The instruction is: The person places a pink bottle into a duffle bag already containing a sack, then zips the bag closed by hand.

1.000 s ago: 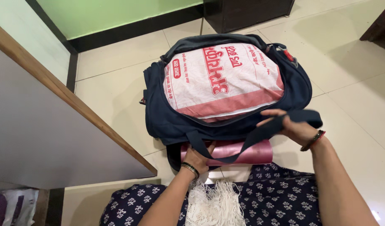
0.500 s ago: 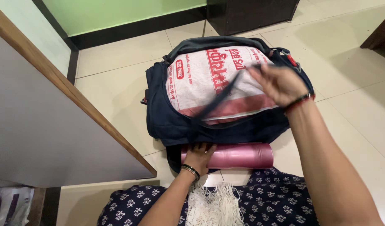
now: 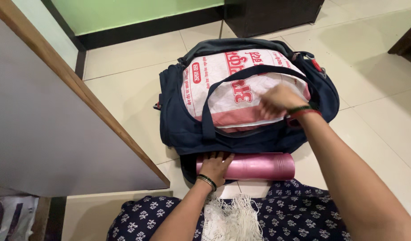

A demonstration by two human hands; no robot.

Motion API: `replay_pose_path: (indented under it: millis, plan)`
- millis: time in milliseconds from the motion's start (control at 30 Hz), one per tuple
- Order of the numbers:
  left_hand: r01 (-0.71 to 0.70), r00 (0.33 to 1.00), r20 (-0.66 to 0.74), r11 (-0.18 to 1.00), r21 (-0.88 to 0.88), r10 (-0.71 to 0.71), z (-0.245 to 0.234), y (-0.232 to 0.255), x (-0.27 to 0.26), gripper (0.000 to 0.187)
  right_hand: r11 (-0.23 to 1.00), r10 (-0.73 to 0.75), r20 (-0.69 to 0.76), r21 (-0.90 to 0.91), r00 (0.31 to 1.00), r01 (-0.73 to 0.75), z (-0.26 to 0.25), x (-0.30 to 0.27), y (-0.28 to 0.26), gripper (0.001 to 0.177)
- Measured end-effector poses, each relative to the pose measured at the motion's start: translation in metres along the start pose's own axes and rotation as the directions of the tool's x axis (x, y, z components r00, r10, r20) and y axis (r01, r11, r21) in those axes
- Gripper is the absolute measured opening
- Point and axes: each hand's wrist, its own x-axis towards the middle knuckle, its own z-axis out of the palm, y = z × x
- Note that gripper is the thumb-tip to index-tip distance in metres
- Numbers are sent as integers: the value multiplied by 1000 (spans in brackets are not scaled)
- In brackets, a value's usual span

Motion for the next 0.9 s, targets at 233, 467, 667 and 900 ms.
replay_pose_path:
  millis: [233, 467, 667, 900]
  plan:
    - [10, 995, 100, 995, 95, -20, -7, 7, 3, 107, 716, -35, 304, -657, 952, 236, 62, -23, 140, 31]
    - [23, 996, 88, 997, 71, -29, -1, 6, 4, 112, 687, -474, 193, -529, 859, 498, 89, -13, 216, 57]
    - [28, 995, 90, 996, 88, -35, -7, 8, 1, 102, 480, -125, 9, -874, 992, 68, 78, -22, 208, 46]
    - [46, 999, -27, 993, 109, -44, -11, 4, -12, 97, 482, -74, -217, -862, 973, -156, 29, -18, 253, 55]
